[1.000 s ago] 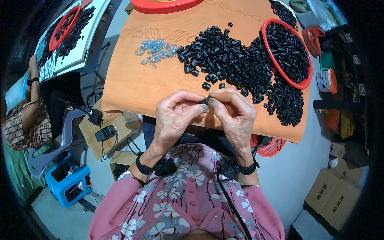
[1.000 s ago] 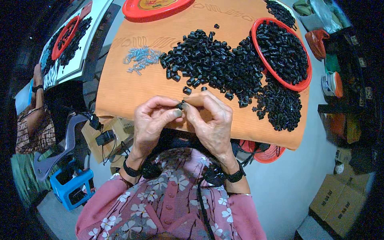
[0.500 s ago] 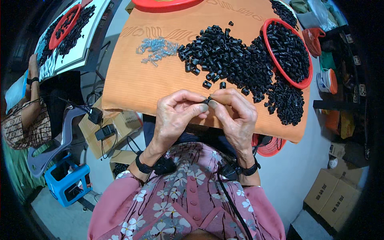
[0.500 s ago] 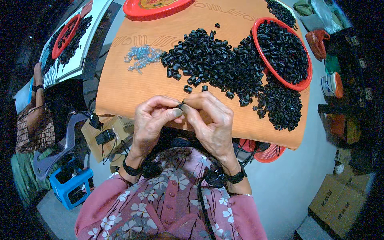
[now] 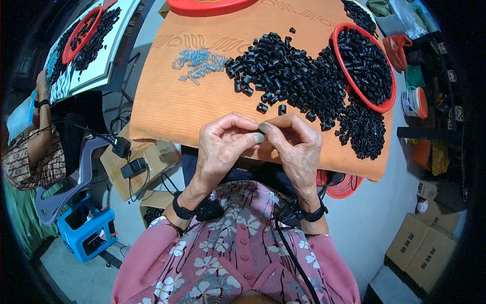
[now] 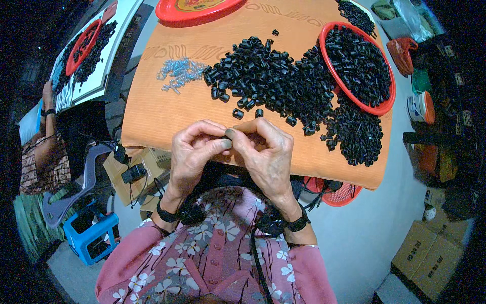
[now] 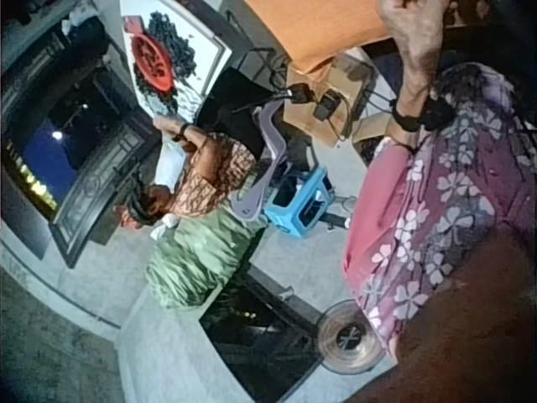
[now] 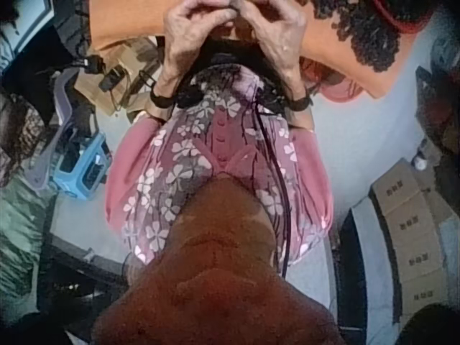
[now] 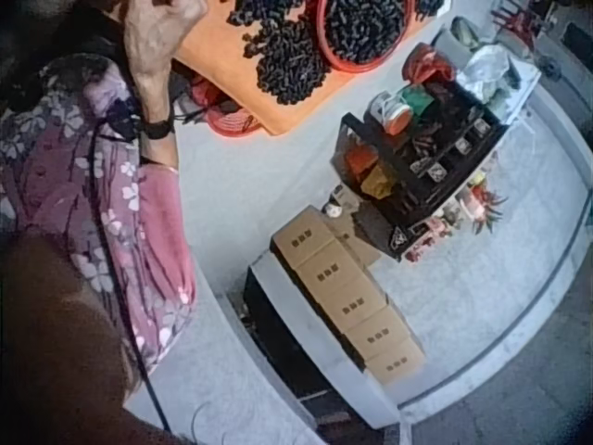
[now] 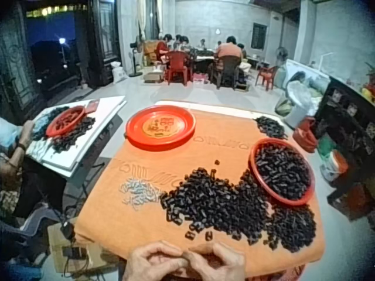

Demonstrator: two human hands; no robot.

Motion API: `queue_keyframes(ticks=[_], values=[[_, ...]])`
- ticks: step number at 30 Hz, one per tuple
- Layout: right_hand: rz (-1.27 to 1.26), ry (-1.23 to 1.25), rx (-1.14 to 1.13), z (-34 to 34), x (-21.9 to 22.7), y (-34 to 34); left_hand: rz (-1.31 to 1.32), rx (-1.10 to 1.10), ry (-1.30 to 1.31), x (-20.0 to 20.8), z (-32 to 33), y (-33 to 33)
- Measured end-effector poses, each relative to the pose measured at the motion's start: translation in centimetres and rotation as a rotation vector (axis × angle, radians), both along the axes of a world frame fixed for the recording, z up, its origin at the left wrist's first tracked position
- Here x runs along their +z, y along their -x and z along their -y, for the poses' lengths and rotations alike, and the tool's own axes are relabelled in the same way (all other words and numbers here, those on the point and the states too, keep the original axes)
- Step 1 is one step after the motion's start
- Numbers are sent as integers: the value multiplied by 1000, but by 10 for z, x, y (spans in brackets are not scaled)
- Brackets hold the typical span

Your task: Manually assembling small black plastic components by inserting metal rings into them.

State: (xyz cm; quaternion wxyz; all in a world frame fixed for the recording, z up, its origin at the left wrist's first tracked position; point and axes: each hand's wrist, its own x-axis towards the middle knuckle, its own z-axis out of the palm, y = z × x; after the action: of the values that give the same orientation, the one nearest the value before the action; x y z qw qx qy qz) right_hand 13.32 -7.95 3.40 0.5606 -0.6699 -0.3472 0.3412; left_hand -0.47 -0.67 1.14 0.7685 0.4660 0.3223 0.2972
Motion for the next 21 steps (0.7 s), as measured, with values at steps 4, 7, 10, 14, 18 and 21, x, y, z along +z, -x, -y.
queue_keyframes(ticks=[4, 7, 10, 14, 18, 21], values=[[2, -72, -18, 3, -9, -2, 60, 30, 79, -5, -2, 1], [-134, -138, -45, 3, -9, 1, 66, -1, 132, -3, -4, 3], [-64, -195, -32, 3, -8, -1, 91, -45, 162, -7, -7, 8], [161, -271, 19, 2, -14, -2, 99, -62, 174, -8, -6, 5], [221, -305, 61, 0, -16, -4, 115, -49, 162, -5, -6, 5], [290, -331, 87, -1, -17, -7, 105, -52, 180, -8, -5, 4]])
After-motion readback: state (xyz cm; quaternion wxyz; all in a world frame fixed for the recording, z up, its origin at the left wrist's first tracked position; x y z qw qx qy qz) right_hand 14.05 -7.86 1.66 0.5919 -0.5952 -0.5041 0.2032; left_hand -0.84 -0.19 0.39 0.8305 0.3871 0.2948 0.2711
